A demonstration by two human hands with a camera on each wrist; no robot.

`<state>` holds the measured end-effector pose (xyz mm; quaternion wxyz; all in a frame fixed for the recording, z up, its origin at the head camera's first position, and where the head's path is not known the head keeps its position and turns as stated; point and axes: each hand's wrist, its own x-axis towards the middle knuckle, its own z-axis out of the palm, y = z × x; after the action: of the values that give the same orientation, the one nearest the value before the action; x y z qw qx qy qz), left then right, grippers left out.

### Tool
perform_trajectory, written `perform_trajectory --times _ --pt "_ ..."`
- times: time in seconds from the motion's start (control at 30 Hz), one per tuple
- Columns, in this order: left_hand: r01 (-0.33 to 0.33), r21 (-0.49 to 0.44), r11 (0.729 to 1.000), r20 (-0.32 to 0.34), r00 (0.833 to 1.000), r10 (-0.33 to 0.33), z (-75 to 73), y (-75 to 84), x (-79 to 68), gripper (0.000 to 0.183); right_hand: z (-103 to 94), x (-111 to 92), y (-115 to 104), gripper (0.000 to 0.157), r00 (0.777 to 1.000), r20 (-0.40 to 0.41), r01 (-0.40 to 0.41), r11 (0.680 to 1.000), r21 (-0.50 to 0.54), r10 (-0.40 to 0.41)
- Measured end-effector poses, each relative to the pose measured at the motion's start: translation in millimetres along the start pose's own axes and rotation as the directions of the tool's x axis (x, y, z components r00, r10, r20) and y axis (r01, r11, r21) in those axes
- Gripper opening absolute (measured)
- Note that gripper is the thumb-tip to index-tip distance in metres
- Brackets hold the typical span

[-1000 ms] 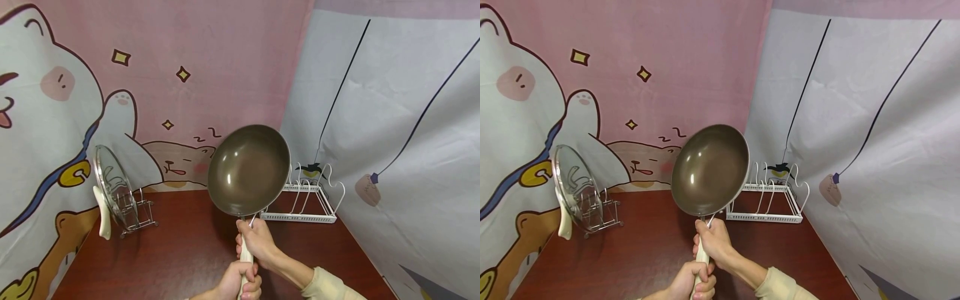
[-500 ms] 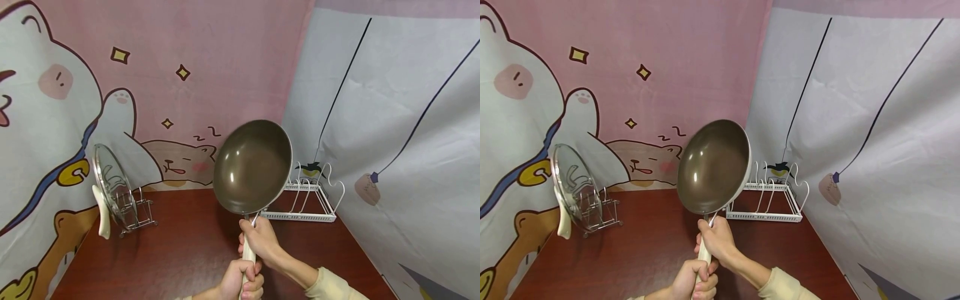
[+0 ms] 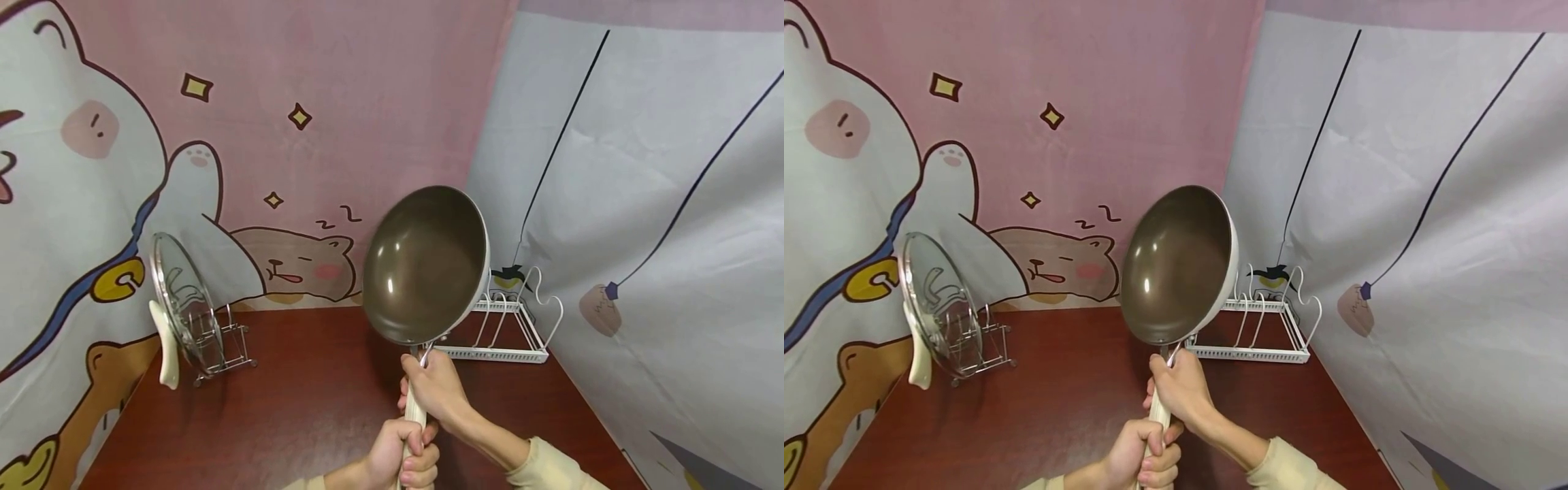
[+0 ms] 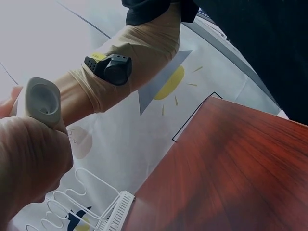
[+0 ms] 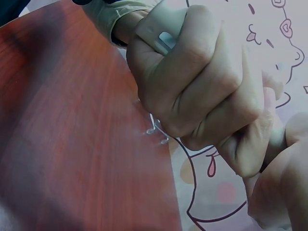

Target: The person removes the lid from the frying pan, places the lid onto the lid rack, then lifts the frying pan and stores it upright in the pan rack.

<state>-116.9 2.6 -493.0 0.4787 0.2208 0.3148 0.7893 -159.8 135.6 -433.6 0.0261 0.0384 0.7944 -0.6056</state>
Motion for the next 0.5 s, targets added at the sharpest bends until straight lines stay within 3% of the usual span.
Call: perform_trajectory --times 0.2,0.5 --pt "0.020 -0.001 1.000 0.022 1.000 -0.020 -0.9 -0.4 5.6 0.021 -6.0 0 -2 0.038 0.999 -0.039 0.016 0.996 -0.082 -0.020" --pt "0.052 -0.014 0.999 0.065 0.997 -0.051 -1.0 0.8 18.9 0.020 -16.3 2 -4 0.037 0.997 -0.069 0.017 0.993 -0.121 -0.025"
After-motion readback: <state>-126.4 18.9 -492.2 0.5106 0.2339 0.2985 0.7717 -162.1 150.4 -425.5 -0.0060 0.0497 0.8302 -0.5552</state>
